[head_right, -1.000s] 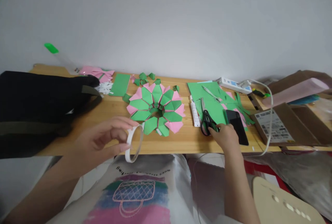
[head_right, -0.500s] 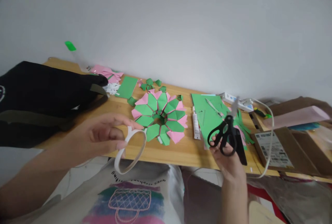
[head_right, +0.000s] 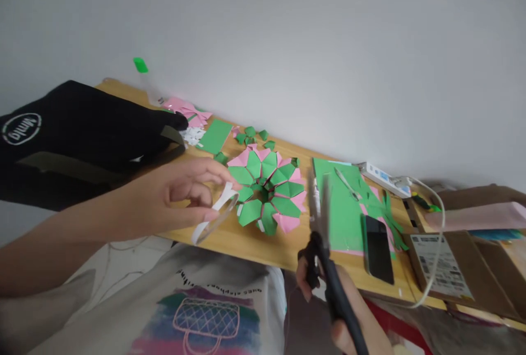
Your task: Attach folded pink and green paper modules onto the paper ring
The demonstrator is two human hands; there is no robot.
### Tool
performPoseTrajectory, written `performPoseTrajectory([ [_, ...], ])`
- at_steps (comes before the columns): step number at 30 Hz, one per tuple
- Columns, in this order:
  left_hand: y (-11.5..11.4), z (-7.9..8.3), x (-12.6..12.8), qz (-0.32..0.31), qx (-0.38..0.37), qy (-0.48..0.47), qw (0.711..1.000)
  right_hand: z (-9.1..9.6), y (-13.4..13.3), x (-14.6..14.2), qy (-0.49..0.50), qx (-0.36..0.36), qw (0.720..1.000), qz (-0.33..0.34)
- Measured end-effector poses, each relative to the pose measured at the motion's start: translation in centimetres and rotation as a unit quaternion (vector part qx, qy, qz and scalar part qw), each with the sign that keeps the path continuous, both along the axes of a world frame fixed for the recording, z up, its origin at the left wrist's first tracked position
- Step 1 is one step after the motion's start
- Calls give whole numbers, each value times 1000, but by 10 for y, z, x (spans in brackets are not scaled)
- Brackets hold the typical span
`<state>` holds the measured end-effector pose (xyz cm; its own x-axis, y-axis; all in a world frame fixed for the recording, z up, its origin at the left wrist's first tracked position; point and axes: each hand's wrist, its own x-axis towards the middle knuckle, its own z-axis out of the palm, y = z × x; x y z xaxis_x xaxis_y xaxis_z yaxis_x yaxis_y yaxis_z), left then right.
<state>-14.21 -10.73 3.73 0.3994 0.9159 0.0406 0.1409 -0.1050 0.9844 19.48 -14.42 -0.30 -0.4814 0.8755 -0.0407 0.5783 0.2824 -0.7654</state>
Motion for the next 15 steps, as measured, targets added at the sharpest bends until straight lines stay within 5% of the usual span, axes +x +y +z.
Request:
performPoseTrajectory([
  [4,-2,2,-1,-1,63,64,996,21,-12,0,-7,3,1000,30],
  [15,-4,11,3,-42,141,114,983,56,8,-29,-132,-2,986,106],
])
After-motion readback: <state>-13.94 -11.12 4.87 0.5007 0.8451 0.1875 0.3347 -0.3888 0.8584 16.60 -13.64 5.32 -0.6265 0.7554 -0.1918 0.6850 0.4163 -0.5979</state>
